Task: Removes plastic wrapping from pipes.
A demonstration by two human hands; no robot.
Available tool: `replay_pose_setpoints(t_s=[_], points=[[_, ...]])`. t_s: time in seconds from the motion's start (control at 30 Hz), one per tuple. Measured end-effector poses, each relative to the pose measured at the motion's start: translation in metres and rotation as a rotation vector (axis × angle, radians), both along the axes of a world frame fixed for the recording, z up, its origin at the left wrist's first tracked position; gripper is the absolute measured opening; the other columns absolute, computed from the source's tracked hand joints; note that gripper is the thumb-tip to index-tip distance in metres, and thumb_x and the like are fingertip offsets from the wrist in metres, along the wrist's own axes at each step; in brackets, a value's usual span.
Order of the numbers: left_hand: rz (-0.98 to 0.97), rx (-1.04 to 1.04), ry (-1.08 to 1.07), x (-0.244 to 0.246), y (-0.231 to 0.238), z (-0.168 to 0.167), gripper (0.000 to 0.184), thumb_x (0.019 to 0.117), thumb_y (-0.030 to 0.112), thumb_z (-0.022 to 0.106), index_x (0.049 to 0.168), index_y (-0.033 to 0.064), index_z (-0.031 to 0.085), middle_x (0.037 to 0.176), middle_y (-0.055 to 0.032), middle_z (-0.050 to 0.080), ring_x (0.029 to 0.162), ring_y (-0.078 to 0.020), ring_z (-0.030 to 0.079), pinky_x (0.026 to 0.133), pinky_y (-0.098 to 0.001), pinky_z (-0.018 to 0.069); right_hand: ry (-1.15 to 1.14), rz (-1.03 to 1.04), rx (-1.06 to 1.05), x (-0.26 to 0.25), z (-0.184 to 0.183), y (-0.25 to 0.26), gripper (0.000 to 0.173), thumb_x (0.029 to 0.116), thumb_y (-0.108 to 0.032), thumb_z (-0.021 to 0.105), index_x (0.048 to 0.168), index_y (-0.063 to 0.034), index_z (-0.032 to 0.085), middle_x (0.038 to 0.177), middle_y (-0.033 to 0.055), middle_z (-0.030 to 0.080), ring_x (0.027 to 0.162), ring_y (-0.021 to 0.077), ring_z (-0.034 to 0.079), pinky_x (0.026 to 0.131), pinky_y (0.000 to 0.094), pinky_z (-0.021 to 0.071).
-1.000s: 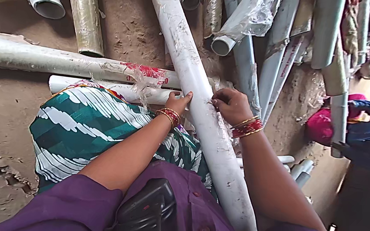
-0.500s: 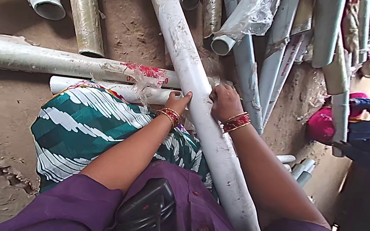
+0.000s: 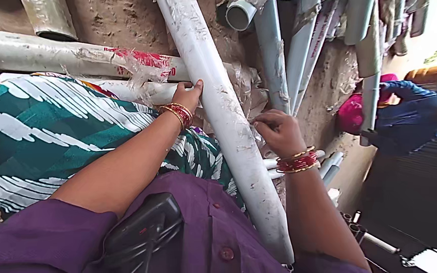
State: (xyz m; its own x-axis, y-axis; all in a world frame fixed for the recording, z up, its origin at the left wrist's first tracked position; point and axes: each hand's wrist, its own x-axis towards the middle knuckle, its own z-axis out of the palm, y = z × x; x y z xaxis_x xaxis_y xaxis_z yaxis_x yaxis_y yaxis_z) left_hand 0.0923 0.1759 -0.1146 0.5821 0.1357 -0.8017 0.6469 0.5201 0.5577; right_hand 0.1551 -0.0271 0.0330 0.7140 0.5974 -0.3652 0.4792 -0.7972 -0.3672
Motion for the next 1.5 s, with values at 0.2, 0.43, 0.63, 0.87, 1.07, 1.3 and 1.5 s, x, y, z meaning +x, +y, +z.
replay_pose_setpoints(t_s=[0.2, 0.43, 0.63, 0.87, 1.07, 1.3, 1.5], points=[[-0.015, 0.021, -0.015, -0.001, -0.001, -0.001, 0.057, 0.11, 0.041, 0.046, 0.149, -0.0001, 0.04, 0.14, -0.0245, 0.056, 0.119, -0.0302, 0.063, 0.098, -0.0456, 0.0525, -0.183, 0.273, 0.142, -0.06, 0.0, -0.03, 0.016, 0.092, -0.009, 0.069, 0.1, 0.0008, 0.079, 0.1, 0.0189, 0.072, 0.094, 0.0287, 0.068, 0.087, 0.0373, 0.0553], [-0.019, 0.017, -0.021, -0.001, -0.003, -0.003, 0.058, 0.1098, 0.044, 0.045, 0.148, 0.0, 0.041, 0.135, -0.024, 0.058, 0.117, -0.0297, 0.064, 0.097, -0.0454, 0.0525, -0.431, 0.356, 0.076, -0.08, -0.015, -0.013, 0.012, 0.0916, 0.001, 0.064, 0.088, 0.0035, 0.075, 0.088, 0.0207, 0.07, 0.086, 0.036, 0.069, 0.077, 0.0413, 0.0578], [-0.017, 0.01, -0.026, -0.001, -0.001, -0.002, 0.059, 0.1081, 0.042, 0.051, 0.149, 0.0012, 0.04, 0.133, -0.0236, 0.059, 0.114, -0.0293, 0.064, 0.096, -0.0453, 0.0522, -0.409, 0.1, -0.111, -0.061, -0.009, -0.004, 0.018, 0.0973, -0.004, 0.058, 0.099, 0.0087, 0.071, 0.092, 0.0262, 0.07, 0.084, 0.041, 0.071, 0.074, 0.051, 0.0584], [-0.025, 0.003, 0.003, 0.001, -0.001, -0.001, 0.053, 0.1102, 0.038, 0.047, 0.149, 0.0016, 0.04, 0.134, -0.0235, 0.059, 0.116, -0.0301, 0.064, 0.096, -0.0453, 0.0531, -0.404, 0.232, -0.06, -0.072, -0.005, -0.006, 0.022, 0.0871, -0.001, 0.054, 0.092, 0.0048, 0.075, 0.097, 0.0241, 0.072, 0.093, 0.0405, 0.07, 0.081, 0.049, 0.0572], [-0.03, 0.017, -0.001, 0.001, -0.002, -0.002, 0.053, 0.1102, 0.039, 0.047, 0.148, 0.0021, 0.042, 0.132, -0.0231, 0.06, 0.113, -0.0297, 0.065, 0.095, -0.0449, 0.0539, -0.512, 0.331, -0.153, -0.09, -0.009, -0.009, 0.03, 0.0935, -0.015, 0.059, 0.102, 0.0095, 0.074, 0.105, 0.0276, 0.07, 0.096, 0.0435, 0.07, 0.08, 0.0492, 0.0584], [-0.017, 0.006, -0.007, 0.0, -0.001, -0.001, 0.057, 0.1092, 0.04, 0.049, 0.149, 0.0012, 0.04, 0.134, -0.0237, 0.058, 0.117, -0.0305, 0.063, 0.097, -0.0455, 0.0525, -0.579, 0.327, -0.148, -0.081, -0.014, -0.007, 0.019, 0.0918, -0.003, 0.057, 0.091, 0.0089, 0.072, 0.093, 0.0262, 0.07, 0.088, 0.0426, 0.071, 0.071, 0.0479, 0.0585], [-0.013, -0.018, -0.016, -0.001, 0.0, 0.0, 0.059, 0.1073, 0.04, 0.054, 0.15, 0.0019, 0.039, 0.135, -0.0232, 0.058, 0.117, -0.0303, 0.063, 0.098, -0.0456, 0.0516, -0.493, 0.264, -0.103, -0.072, -0.006, -0.013, 0.027, 0.0918, -0.012, 0.057, 0.1, 0.0056, 0.076, 0.098, 0.0249, 0.073, 0.091, 0.041, 0.072, 0.078, 0.0496, 0.0587]])
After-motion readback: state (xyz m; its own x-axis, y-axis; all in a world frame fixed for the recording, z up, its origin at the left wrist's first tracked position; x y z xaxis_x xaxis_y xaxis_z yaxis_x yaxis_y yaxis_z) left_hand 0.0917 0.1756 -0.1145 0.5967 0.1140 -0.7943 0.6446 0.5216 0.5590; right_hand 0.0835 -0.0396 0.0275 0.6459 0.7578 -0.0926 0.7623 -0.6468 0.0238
